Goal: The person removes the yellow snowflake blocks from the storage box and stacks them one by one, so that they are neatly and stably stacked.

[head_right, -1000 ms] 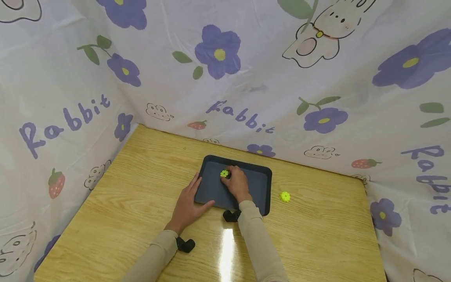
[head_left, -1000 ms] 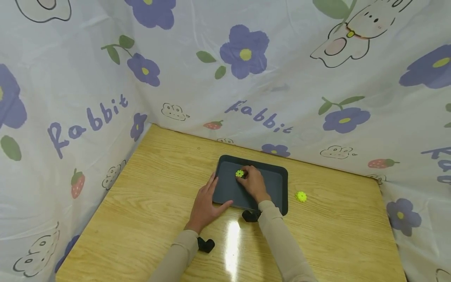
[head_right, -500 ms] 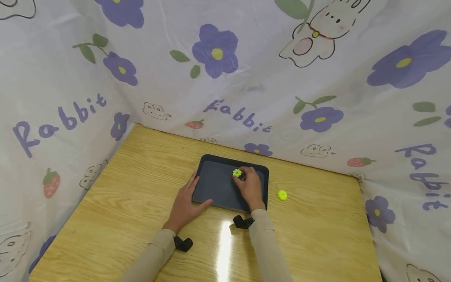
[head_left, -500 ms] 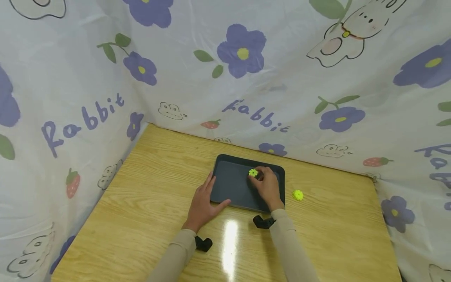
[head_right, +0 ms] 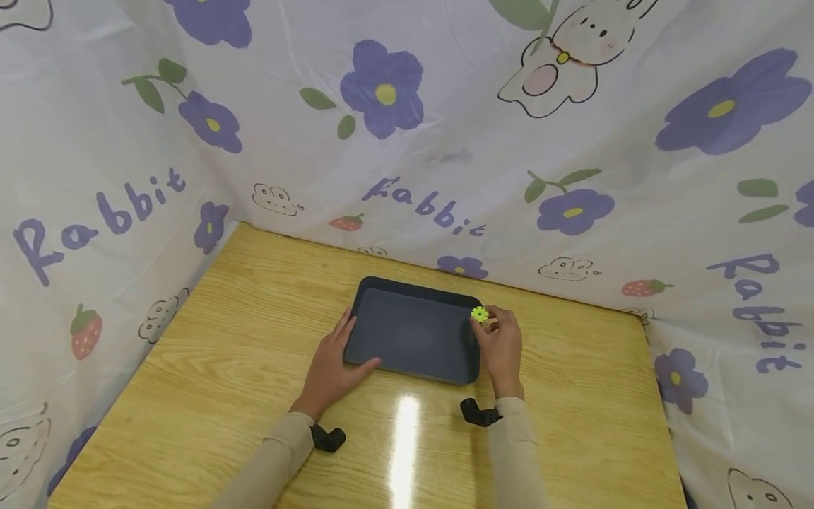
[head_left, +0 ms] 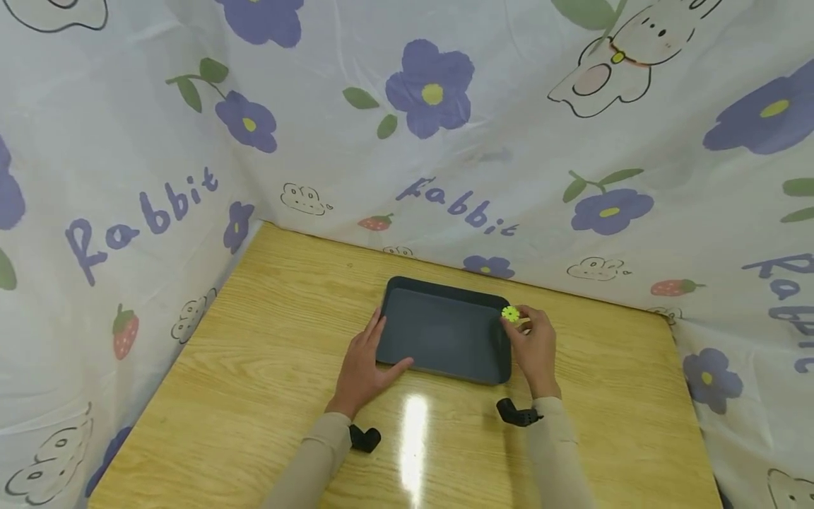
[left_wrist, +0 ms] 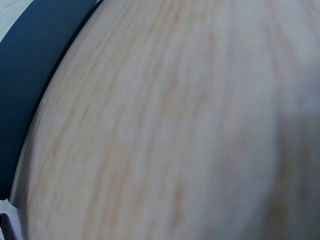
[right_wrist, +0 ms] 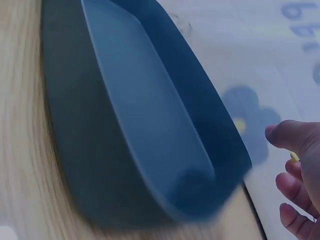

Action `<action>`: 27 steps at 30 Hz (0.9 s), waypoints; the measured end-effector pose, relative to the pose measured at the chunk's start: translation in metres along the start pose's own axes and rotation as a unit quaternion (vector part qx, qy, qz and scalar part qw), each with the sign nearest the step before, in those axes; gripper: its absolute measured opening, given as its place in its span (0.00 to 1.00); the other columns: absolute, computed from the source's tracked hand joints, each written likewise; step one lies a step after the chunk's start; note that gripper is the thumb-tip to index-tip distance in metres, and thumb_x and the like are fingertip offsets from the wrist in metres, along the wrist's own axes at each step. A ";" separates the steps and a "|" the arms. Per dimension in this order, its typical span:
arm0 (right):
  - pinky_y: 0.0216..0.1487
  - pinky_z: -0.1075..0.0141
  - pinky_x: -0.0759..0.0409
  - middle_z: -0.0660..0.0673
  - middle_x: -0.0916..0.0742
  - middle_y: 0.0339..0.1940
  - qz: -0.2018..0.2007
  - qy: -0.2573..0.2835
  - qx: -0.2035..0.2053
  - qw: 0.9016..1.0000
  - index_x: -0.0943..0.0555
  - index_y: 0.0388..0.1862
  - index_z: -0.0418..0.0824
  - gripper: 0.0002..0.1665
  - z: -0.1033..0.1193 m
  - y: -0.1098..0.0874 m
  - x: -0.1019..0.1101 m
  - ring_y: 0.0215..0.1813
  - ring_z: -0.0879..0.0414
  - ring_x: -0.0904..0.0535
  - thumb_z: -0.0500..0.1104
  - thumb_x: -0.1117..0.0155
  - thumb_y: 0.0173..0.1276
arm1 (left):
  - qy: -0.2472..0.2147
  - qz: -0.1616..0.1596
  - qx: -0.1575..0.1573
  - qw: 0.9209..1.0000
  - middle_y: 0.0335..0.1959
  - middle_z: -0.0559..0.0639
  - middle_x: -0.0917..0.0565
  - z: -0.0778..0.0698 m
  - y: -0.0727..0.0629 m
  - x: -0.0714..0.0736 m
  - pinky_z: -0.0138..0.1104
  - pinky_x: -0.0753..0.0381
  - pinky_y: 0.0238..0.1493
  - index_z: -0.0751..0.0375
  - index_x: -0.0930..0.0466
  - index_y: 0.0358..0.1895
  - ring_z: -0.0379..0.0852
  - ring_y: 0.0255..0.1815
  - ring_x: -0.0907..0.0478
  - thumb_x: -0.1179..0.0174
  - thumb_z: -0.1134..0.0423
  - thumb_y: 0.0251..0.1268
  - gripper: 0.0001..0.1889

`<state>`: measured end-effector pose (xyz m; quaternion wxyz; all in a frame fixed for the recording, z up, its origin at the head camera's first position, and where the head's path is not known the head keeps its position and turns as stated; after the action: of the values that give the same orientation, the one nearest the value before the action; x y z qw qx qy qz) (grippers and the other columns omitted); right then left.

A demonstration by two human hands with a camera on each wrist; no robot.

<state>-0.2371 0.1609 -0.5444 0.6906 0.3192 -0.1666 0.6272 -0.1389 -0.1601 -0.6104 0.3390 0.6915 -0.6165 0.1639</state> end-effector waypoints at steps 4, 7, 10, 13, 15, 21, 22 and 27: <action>0.29 0.72 0.25 0.35 0.18 0.50 -0.028 -0.001 -0.031 0.999 0.18 0.60 0.30 0.25 -0.019 -0.005 0.019 0.40 0.45 0.17 0.44 0.26 0.71 | 0.003 0.002 0.002 1.000 0.86 0.45 0.51 0.001 0.001 0.000 0.60 0.36 0.75 0.59 0.45 0.83 0.62 0.77 0.37 0.33 0.33 0.64 0.53; 0.29 0.73 0.25 0.35 0.18 0.51 -0.036 -0.004 -0.053 0.998 0.18 0.60 0.30 0.26 -0.032 -0.010 0.027 0.41 0.45 0.17 0.46 0.27 0.71 | 0.004 0.001 0.004 1.000 0.86 0.45 0.51 0.002 0.001 0.000 0.59 0.36 0.75 0.58 0.45 0.83 0.62 0.77 0.37 0.33 0.33 0.63 0.53; 0.29 0.74 0.25 0.35 0.18 0.50 -0.040 -0.008 -0.069 0.997 0.17 0.60 0.30 0.25 -0.044 -0.015 0.032 0.41 0.45 0.17 0.46 0.27 0.72 | 0.005 0.001 0.003 1.000 0.86 0.44 0.51 0.001 0.002 -0.001 0.59 0.37 0.76 0.59 0.44 0.83 0.62 0.77 0.36 0.34 0.32 0.63 0.53; 0.28 0.75 0.25 0.34 0.18 0.49 -0.040 -0.008 -0.077 0.996 0.17 0.58 0.28 0.25 -0.052 -0.019 0.035 0.40 0.44 0.17 0.45 0.27 0.72 | 0.006 0.005 0.005 1.000 0.86 0.44 0.52 0.001 0.002 -0.002 0.58 0.38 0.77 0.59 0.45 0.83 0.61 0.78 0.37 0.34 0.32 0.64 0.53; 0.27 0.75 0.25 0.33 0.18 0.49 -0.038 -0.007 -0.082 0.996 0.16 0.57 0.28 0.24 -0.055 -0.022 0.035 0.40 0.44 0.17 0.44 0.27 0.71 | 0.006 0.005 0.005 1.000 0.86 0.44 0.52 0.001 0.002 -0.002 0.58 0.38 0.77 0.59 0.45 0.83 0.61 0.77 0.37 0.34 0.32 0.64 0.53; 0.29 0.75 0.25 0.34 0.18 0.51 -0.023 -0.005 -0.100 0.995 0.16 0.58 0.28 0.24 -0.059 -0.028 0.032 0.42 0.44 0.18 0.44 0.27 0.71 | 0.006 -0.001 -0.001 1.000 0.86 0.46 0.51 0.000 0.002 -0.002 0.59 0.38 0.76 0.61 0.44 0.83 0.62 0.77 0.36 0.33 0.34 0.64 0.53; 0.29 0.75 0.24 0.34 0.18 0.51 -0.020 -0.005 -0.104 0.994 0.16 0.58 0.28 0.24 -0.060 -0.029 0.031 0.42 0.45 0.18 0.44 0.27 0.72 | 0.006 -0.002 -0.002 1.000 0.86 0.46 0.51 0.000 0.002 -0.002 0.59 0.38 0.76 0.61 0.44 0.83 0.62 0.77 0.36 0.33 0.34 0.64 0.53; 0.26 0.72 0.25 0.34 0.18 0.50 -0.008 -0.008 -0.119 0.993 0.17 0.59 0.28 0.24 -0.064 -0.032 0.029 0.39 0.49 0.20 0.43 0.28 0.72 | 0.002 0.004 0.003 1.000 0.86 0.45 0.52 0.000 0.002 -0.003 0.58 0.39 0.77 0.61 0.45 0.83 0.62 0.78 0.37 0.33 0.34 0.64 0.53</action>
<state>-0.2123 0.2242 -0.5811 0.7276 0.2409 -0.2431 0.5946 -0.1418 -0.1581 -0.6118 0.3371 0.6896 -0.6184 0.1684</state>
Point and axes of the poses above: each hand's wrist, its own y-axis towards the middle knuckle, its own x-axis out of the back of the hand, z = x × y, the point moved 5 cm from there along y, towards the middle knuckle
